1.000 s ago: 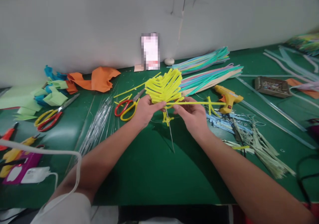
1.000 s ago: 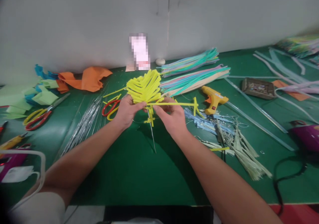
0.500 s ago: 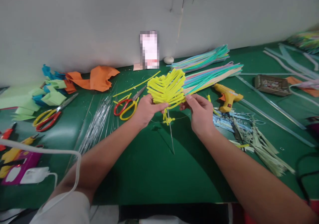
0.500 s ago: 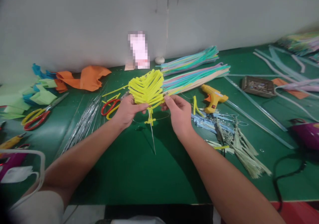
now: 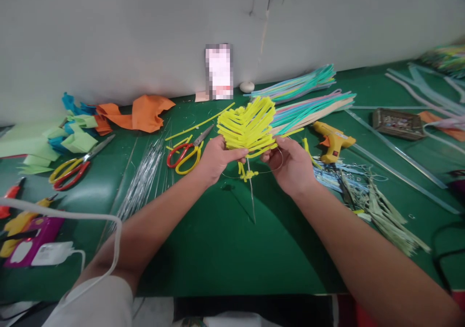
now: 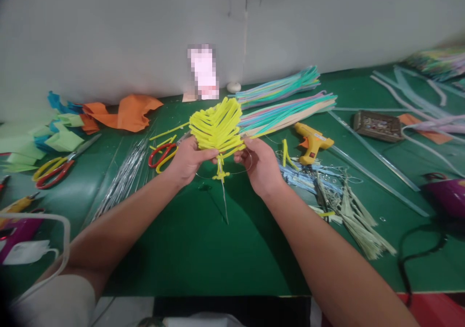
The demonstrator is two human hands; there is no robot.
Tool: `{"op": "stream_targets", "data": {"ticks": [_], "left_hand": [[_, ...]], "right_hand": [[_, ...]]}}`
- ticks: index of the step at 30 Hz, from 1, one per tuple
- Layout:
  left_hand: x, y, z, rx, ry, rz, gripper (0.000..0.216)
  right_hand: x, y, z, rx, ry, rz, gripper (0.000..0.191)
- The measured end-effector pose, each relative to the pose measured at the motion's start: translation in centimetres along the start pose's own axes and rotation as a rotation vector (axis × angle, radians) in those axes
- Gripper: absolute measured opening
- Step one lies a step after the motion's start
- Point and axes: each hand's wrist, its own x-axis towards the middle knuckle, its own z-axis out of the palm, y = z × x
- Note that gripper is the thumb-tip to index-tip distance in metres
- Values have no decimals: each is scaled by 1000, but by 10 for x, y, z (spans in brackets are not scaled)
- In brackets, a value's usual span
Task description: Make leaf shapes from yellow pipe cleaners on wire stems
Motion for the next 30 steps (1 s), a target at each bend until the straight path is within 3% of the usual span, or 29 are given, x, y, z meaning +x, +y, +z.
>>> {"op": "stream_targets", "data": {"ticks": [11, 16, 25, 30], "left_hand": [[2, -1, 1, 2, 43, -18, 44], [-1, 7, 3, 58, 47, -7, 42], [-3, 9, 5, 95, 43, 27, 39], [-3, 8, 4, 113, 46, 30, 38]], "right_hand": [[4, 7, -5, -68, 58, -147, 14], [3, 5, -5, -56, 28, -108, 21], [1, 1, -1, -9, 11, 42, 11], [1, 4, -4, -132, 44, -60, 17]]}}
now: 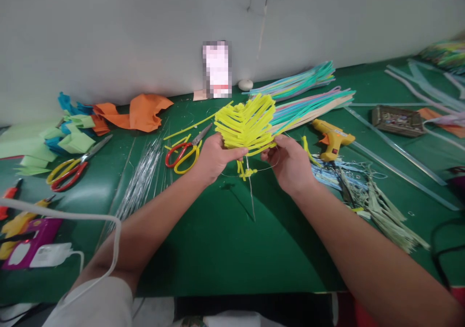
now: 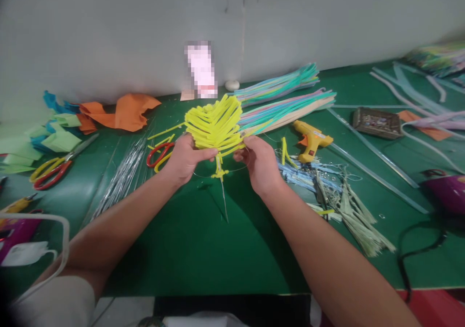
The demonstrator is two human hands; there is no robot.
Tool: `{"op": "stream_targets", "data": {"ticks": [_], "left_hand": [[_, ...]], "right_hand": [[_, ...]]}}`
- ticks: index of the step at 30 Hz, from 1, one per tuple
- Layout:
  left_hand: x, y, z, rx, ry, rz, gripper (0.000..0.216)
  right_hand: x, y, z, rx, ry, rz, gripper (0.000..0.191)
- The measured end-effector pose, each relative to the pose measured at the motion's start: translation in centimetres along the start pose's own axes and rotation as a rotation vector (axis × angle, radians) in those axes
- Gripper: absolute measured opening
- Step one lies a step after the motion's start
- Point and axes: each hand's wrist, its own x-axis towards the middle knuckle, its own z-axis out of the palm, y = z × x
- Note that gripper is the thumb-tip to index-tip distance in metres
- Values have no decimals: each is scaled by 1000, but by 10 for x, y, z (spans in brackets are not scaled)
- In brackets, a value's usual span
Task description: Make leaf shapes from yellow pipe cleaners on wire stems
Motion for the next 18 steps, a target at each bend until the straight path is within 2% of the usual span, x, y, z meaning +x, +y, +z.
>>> {"op": "stream_targets", "data": {"ticks": [5, 10, 14, 18], "left_hand": [[1, -2, -1, 30, 35, -3, 36], [1, -2, 0, 22, 28, 17, 41], [0, -2, 0, 16, 21, 24, 39], [-1, -1, 1, 7, 28, 35, 38]], "right_hand": [[-3, 2, -3, -367, 248, -339, 23], [-7, 1, -4, -486, 241, -549, 13], [-8, 2, -5, -541, 221, -551, 11], [-7, 5, -6, -533, 227, -461, 12]]}}
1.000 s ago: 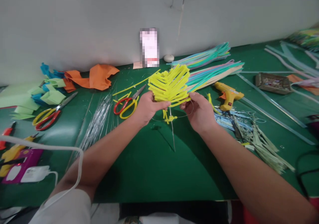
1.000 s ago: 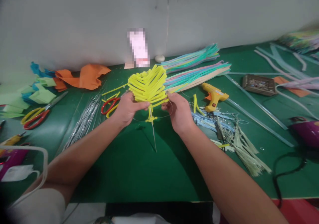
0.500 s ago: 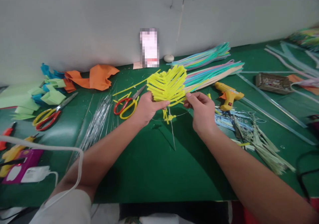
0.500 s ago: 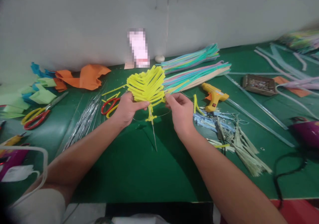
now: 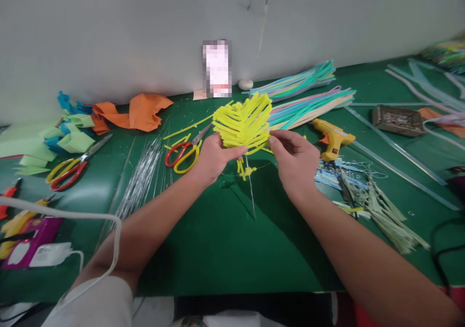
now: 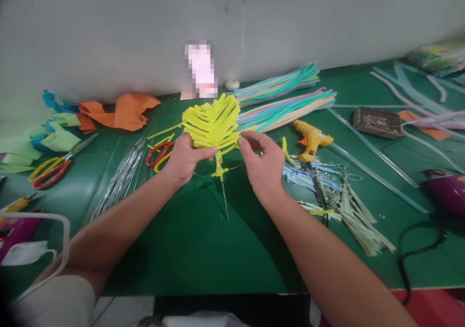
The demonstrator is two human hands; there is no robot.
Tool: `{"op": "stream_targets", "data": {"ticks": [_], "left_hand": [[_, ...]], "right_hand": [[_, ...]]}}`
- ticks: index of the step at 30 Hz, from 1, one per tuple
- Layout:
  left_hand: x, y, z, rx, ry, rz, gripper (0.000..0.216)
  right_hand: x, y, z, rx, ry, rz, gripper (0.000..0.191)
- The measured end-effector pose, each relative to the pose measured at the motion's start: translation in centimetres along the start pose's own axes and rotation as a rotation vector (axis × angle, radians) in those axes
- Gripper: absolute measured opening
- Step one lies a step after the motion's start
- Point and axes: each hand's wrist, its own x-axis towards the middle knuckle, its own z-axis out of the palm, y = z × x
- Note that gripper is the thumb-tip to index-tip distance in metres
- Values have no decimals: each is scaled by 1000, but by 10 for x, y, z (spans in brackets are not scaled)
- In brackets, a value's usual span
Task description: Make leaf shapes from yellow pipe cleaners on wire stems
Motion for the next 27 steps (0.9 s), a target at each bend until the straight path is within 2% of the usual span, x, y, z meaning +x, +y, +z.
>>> {"op": "stream_targets", "data": {"ticks": [5, 13, 19, 23, 27], "left_hand": [[0, 0, 1, -6, 2, 1, 39], [-1, 1, 1, 11, -3, 11, 42], [-4, 5, 0, 250, 82, 73, 40], [0, 0, -1, 117, 5, 39, 38], [4, -5, -3, 17, 0, -20, 36]], "right_hand": [[1, -1, 4, 221, -76, 182, 20], [6, -5, 6, 453, -160, 421, 16], [6, -4, 6, 484, -157, 476, 20], [6, -2, 7, 511, -159, 493, 24], [7, 2, 7, 521, -136, 476, 24]]}}
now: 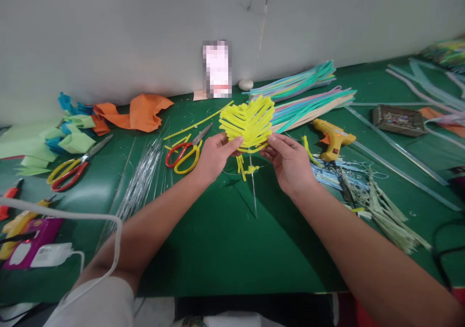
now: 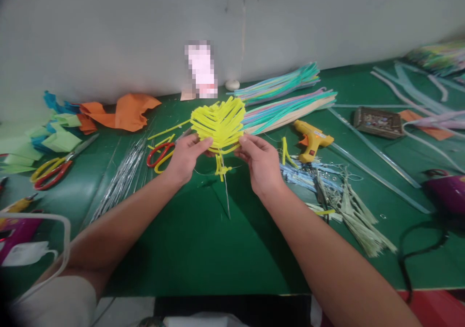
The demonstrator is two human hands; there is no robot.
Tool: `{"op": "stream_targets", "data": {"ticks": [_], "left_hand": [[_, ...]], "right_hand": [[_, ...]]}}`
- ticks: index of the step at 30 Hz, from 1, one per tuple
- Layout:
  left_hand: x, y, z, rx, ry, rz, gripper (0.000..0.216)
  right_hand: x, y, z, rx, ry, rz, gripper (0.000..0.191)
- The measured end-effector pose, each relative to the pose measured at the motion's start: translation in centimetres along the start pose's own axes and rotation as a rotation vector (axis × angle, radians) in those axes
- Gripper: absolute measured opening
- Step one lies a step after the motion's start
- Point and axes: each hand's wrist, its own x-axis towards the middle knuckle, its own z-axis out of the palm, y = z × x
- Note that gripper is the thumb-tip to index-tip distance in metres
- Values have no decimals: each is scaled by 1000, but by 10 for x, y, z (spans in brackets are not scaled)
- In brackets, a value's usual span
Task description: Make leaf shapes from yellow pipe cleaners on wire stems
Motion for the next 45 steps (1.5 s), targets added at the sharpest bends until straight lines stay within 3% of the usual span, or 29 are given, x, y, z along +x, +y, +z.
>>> {"op": "stream_targets", "data": {"ticks": [7, 14, 22, 35, 40, 45], "left_hand": [[3, -1, -4, -26, 56, -4, 20], [1, 1, -1, 12, 8, 1, 24], [3, -2, -3, -218, 4, -52, 25], [4, -3, -2, -143, 43, -95, 28], [4, -3, -2, -214, 46, -96, 26], [1, -5, 1, -258, -63, -63, 25]], "right_hand": [[4, 3, -2, -6, 59, -31, 21], [3, 4, -3, -163, -87, 69, 29], [5, 5, -3, -40, -88, 94, 17], [8, 10, -5, -14, -89, 119, 16], [8, 9, -3, 0, -94, 143, 15], [6, 1, -2, 185, -112, 346, 11]]}}
